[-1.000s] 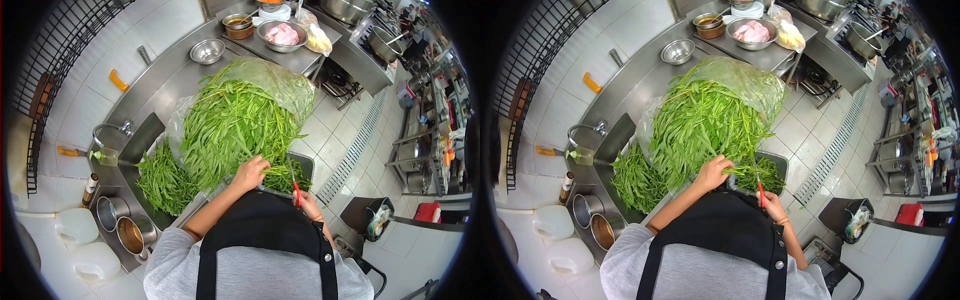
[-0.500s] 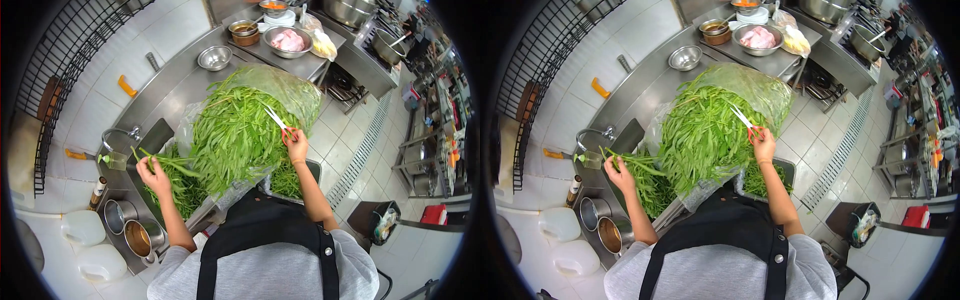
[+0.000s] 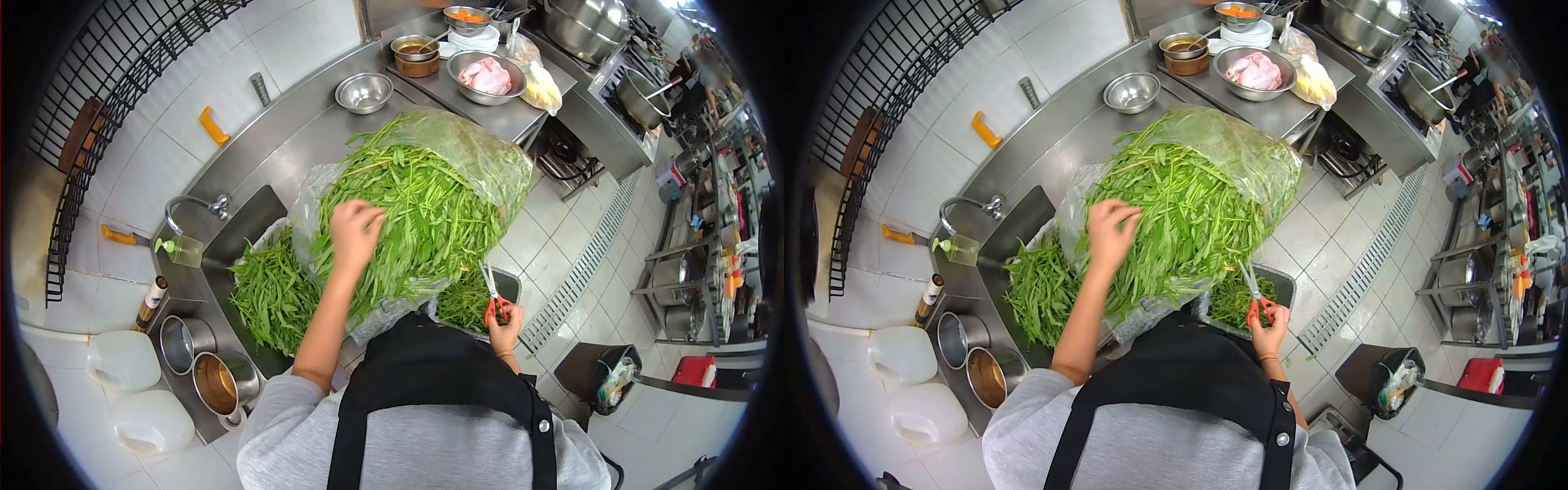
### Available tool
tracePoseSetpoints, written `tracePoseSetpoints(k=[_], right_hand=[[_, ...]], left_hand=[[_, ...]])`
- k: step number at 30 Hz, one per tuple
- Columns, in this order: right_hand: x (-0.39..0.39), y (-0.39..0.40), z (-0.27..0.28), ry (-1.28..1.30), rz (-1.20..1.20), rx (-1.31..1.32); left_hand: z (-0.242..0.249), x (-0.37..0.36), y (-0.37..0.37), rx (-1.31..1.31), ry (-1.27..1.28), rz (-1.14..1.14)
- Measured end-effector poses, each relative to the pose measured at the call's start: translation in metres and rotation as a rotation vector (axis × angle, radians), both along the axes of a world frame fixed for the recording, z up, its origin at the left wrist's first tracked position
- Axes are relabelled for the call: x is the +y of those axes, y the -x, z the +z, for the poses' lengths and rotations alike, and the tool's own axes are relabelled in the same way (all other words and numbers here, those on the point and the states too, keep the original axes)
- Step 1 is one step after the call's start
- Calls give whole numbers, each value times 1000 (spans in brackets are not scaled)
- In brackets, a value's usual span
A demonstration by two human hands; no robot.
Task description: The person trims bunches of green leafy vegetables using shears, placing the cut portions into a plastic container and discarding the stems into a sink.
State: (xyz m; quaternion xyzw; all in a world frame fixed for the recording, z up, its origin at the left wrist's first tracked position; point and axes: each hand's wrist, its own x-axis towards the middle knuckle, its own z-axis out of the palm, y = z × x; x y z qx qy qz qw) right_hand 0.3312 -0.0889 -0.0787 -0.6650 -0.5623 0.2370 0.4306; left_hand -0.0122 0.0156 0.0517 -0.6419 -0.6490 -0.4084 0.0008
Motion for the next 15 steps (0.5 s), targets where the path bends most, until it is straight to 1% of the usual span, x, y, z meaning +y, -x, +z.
tracePoseSetpoints(k=[1, 3, 4, 6, 7, 9, 10, 11, 12, 13, 14, 15], right_hand=[[2, 4, 6, -5, -4, -5], [6, 10, 17, -78, 32, 27], [7, 10, 19, -64, 38, 26], [7, 9, 23, -84, 33, 33], [7, 8, 24, -99, 36, 45], [6, 6, 28, -140, 36, 13], [5, 7, 31, -126, 34, 51], [5, 8, 35, -110, 34, 91], [5, 9, 39, -104, 36, 94], [7, 10, 43, 22, 137, 212], [9, 12, 48, 148, 239, 329], [13, 13, 56, 154, 243, 332]], left_hand=[[0, 16, -20, -4, 33, -87], [-23, 47, -43, 107, 111, -130], [-28, 54, -48, 104, 105, -137], [-35, 65, -56, 207, 280, -52], [-38, 68, -56, 207, 274, -61], [-41, 66, -45, 14, 203, -131], [-41, 63, -40, -54, 160, -171], [-43, 59, -38, -52, 165, -172], [-34, 50, -37, -173, 180, -207], [-24, 40, -37, -294, 195, -238], [-14, 30, -40, -277, 138, -263], [-6, 21, -44, -276, 143, -257]])
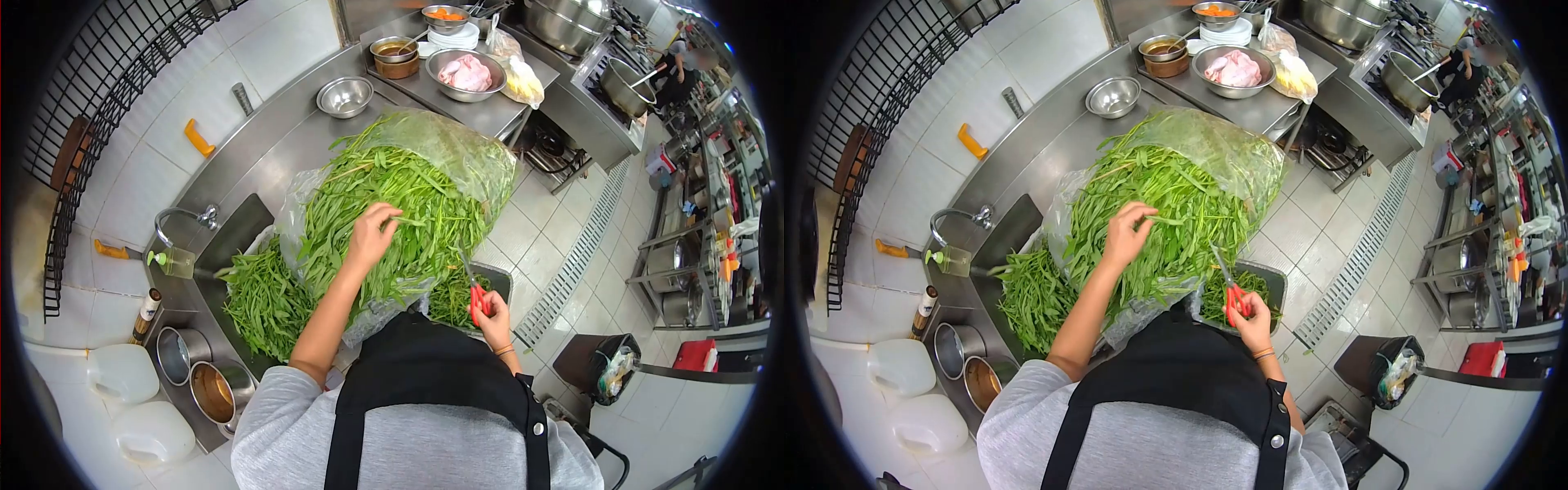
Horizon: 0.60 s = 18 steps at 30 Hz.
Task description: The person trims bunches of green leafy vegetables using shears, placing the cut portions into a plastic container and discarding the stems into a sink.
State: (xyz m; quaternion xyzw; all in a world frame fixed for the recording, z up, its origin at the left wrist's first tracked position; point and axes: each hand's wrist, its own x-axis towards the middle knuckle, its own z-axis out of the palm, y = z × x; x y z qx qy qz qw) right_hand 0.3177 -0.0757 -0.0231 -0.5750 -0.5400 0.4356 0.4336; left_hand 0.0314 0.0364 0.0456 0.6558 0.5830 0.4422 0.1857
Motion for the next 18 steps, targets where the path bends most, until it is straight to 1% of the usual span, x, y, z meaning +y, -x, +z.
tracePoseSetpoints(k=[2, 3, 4, 6, 7, 8, 10, 11, 12, 14, 15, 16, 17, 18], right_hand=[[7, 4, 17, 280, 307, 480], [10, 5, 23, 249, 412, 527], [12, 5, 28, 253, 415, 527], [14, 4, 34, 403, 482, 471], [13, 2, 36, 442, 469, 438], [12, 1, 36, 443, 472, 434], [6, -4, 36, 546, 362, 393], [-1, -6, 31, 573, 303, 406], [-8, -11, 27, 575, 306, 403], [-23, -25, 20, 658, 294, 294], [-31, -31, 15, 659, 297, 295], [-39, -37, 8, 656, 265, 241], [-47, -42, 1, 653, 231, 188], [-56, -48, -11, 653, 231, 189]], left_hand=[[10, -18, -9, 51, -48, -130], [11, -24, -13, 121, -99, -174], [11, -28, -18, 120, -95, -171], [10, -36, -30, 196, -104, -357], [3, -37, -37, 226, -157, -405], [-4, -40, -43, 223, -157, -401], [-17, -46, -58, 273, -115, -579], [-23, -49, -65, 246, -114, -616], [-32, -52, -72, 244, -114, -612], [-46, -59, -83, 317, 42, -724], [-41, -63, -86, 333, 136, -760], [-38, -67, -86, 335, 135, -757], [-35, -72, -83, 255, 152, -703], [-31, -76, -79, 174, 170, -650]])
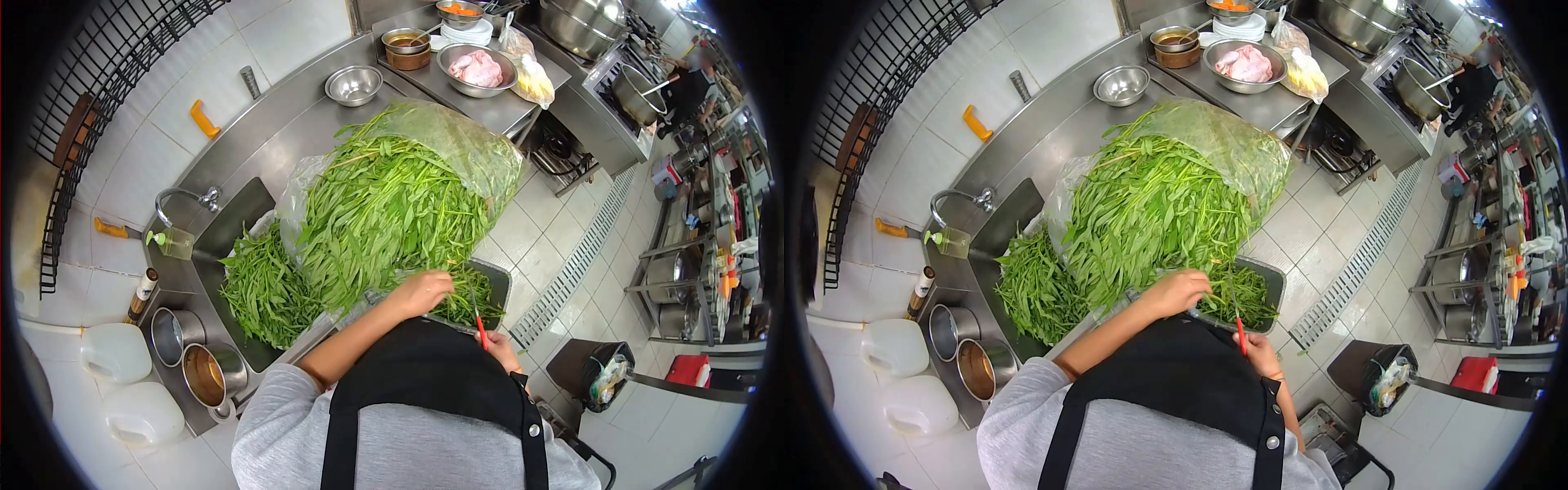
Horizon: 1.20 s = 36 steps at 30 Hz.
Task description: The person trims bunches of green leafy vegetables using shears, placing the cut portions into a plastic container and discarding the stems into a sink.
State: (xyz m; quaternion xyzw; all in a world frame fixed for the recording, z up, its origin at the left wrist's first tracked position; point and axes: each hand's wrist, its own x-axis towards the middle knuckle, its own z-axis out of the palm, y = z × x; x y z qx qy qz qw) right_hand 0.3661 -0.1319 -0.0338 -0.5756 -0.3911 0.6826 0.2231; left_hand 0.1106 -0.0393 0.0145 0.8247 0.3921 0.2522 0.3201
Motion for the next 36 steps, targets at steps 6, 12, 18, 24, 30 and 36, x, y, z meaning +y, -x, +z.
tracePoseSetpoints(k=[6, 12, 18, 24, 30, 36], right_hand=[[-8, -14, 2, 109, -51, -166], [15, -3, 9, 203, -77, -133], [39, 24, 22, -31, -35, -105], [37, 29, 35, -86, -53, -63], [41, 39, 44, 53, -65, 383], [55, 47, 49, 100, -35, 494]], left_hand=[[63, -39, 125, 86, 180, 503], [65, -22, 178, 601, 165, 721], [13, 113, 67, 195, -180, 717], [-12, 148, 27, 295, -306, 787], [18, 78, 25, -76, -229, 687], [33, 34, 25, -190, -27, 592]])
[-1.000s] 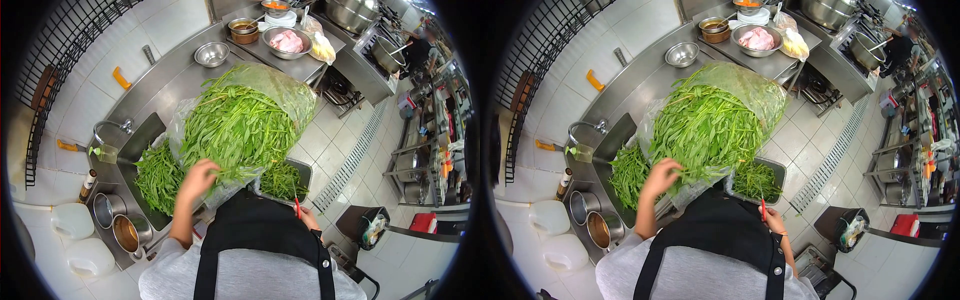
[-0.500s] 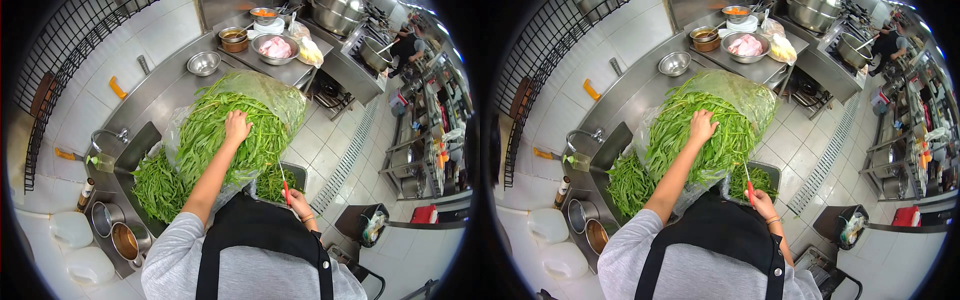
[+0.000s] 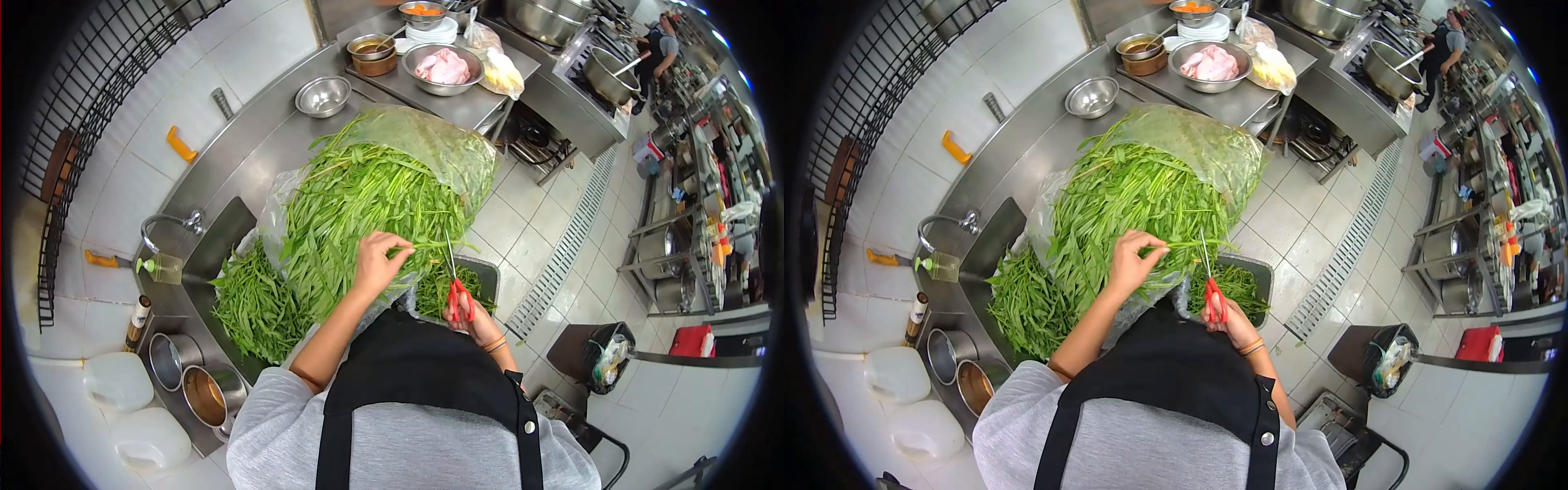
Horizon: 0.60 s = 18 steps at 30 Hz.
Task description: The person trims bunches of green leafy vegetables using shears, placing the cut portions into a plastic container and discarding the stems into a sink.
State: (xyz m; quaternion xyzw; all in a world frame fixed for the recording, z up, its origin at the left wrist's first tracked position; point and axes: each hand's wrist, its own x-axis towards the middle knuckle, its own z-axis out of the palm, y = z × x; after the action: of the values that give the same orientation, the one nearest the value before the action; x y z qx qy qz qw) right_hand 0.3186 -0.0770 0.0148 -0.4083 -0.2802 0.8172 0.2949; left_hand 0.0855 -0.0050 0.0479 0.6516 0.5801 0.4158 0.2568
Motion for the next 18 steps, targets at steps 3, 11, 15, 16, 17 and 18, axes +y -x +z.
tracePoseSetpoints(k=[3, 11, 15, 16, 17, 18], right_hand=[[-1, -2, 5, -52, 58, -72], [-42, -46, -33, -144, 47, -567], [-55, -68, -48, 62, -25, -741], [-55, -68, -48, 140, -63, -765], [-52, -67, -46, 141, -62, -763], [-46, -64, -41, 119, -58, -742]], left_hand=[[-14, -9, -8, 58, -47, -111], [-17, -46, 18, -108, 146, 36], [-10, -80, 101, -38, 150, 413], [-14, -87, 126, 62, 162, 540], [-21, -94, 151, 366, 119, 610], [0, -94, 145, 612, 215, 790]])
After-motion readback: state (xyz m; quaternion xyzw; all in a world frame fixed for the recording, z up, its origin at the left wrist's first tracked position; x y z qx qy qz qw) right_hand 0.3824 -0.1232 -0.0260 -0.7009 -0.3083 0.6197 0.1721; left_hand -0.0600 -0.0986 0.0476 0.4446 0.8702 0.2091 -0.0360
